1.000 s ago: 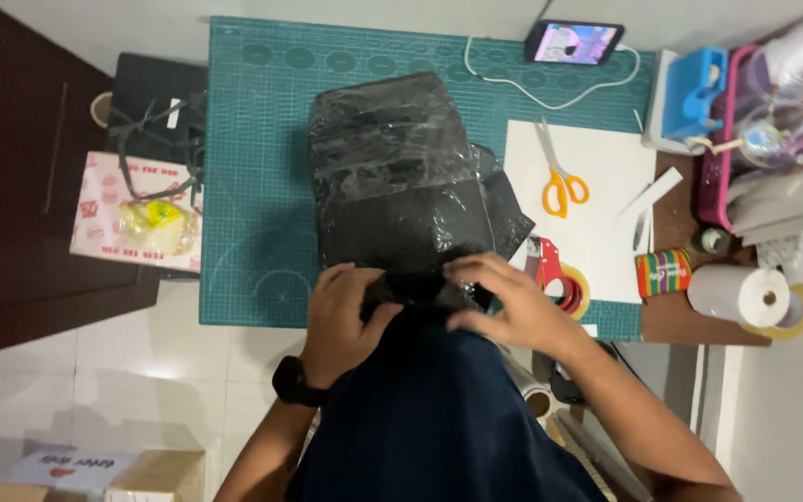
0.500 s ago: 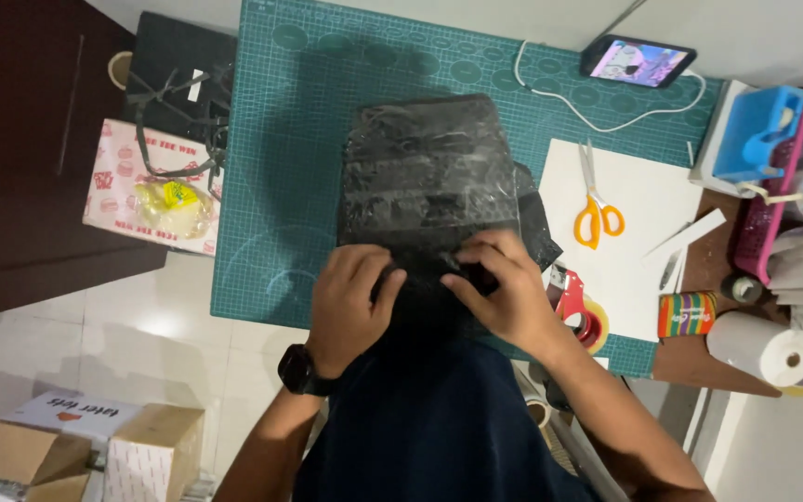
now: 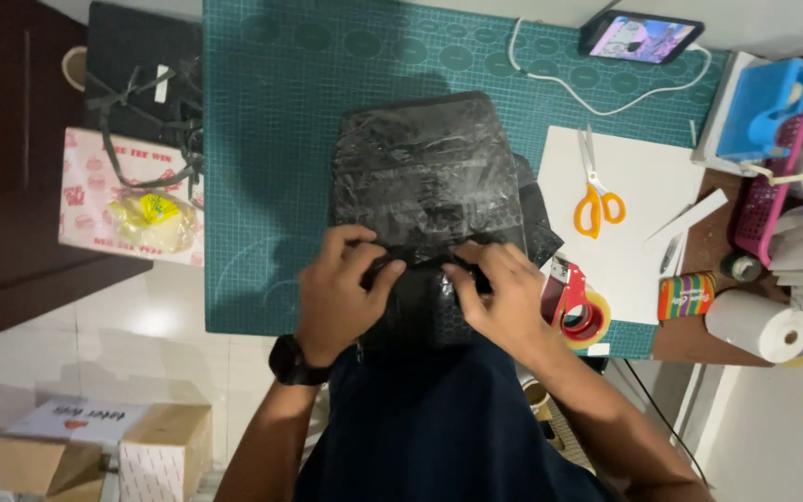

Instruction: Wrapping an item in black bubble wrap, sealing it with tape, and applying a label.

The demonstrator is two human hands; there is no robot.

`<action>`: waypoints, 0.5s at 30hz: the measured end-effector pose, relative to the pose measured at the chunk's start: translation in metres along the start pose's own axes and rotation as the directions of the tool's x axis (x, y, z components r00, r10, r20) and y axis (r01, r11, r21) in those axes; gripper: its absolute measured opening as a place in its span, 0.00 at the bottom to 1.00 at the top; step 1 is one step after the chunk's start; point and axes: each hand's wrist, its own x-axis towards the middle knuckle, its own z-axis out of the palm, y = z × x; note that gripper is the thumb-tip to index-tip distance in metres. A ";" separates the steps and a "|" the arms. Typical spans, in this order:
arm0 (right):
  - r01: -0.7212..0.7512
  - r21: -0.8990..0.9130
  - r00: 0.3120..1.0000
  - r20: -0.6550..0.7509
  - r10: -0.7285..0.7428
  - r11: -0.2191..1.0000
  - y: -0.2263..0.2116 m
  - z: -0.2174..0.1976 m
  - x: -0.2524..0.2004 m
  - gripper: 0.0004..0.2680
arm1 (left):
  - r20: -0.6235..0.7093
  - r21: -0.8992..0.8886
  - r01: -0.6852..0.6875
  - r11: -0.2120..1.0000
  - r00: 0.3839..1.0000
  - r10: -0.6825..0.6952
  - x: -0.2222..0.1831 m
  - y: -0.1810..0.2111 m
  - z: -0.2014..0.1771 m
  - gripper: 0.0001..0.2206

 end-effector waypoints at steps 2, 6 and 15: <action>-0.034 0.031 0.999 -0.027 0.035 0.999 0.001 0.000 0.001 0.05 | 0.027 -0.179 0.087 0.980 0.996 -0.084 0.003 -0.006 0.003 0.10; -0.042 0.004 0.998 -0.036 0.042 0.999 0.013 0.009 -0.010 0.07 | 0.071 -0.181 0.024 0.983 0.997 -0.011 0.018 -0.007 -0.008 0.12; -0.525 -0.105 0.830 0.153 0.536 0.844 -0.016 -0.024 0.005 0.32 | 0.488 -0.065 -0.075 0.995 0.868 0.097 0.080 -0.022 -0.017 0.57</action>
